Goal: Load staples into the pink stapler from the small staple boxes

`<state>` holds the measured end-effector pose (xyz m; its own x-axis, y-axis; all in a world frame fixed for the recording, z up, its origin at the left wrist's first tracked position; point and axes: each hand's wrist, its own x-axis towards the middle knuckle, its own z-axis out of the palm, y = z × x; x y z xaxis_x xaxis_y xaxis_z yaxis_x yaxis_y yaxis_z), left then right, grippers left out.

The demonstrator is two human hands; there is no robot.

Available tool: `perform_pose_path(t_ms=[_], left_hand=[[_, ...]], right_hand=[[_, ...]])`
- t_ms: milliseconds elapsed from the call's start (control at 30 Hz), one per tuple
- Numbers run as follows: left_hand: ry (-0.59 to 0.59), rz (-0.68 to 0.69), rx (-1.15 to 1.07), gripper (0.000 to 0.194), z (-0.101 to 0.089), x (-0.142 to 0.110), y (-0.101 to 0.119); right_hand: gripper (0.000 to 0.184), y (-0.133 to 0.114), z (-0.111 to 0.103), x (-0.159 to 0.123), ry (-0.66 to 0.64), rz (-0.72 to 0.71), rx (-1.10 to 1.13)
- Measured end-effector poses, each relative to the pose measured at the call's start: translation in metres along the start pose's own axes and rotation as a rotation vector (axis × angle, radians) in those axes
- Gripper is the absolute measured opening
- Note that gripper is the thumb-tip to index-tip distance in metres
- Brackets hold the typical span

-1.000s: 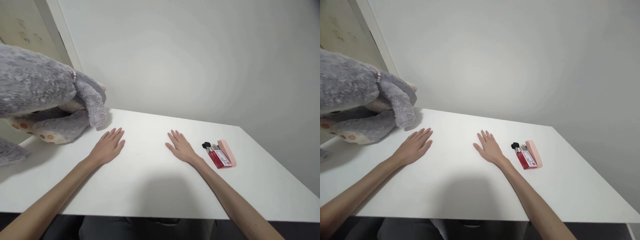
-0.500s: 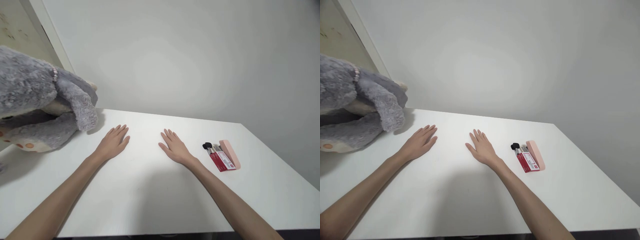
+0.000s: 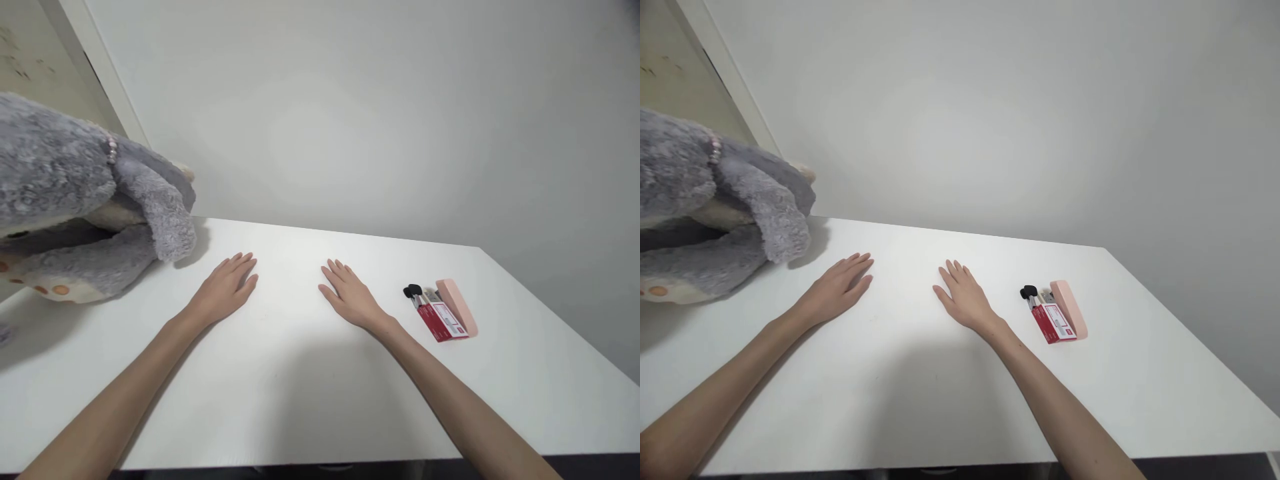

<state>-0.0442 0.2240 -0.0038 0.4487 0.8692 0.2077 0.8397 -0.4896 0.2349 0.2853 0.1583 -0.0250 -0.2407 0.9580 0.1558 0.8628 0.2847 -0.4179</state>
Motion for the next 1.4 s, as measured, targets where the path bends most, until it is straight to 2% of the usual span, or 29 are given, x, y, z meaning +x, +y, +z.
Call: perform_pose_path(t_ms=[1400], left_hand=[[-0.006,0.005,-0.003,0.066,-0.0015,-0.0014,0.0026]], right_hand=[[0.078,-0.0004,-0.0008,-0.0019,0.007,0.001,-0.015]])
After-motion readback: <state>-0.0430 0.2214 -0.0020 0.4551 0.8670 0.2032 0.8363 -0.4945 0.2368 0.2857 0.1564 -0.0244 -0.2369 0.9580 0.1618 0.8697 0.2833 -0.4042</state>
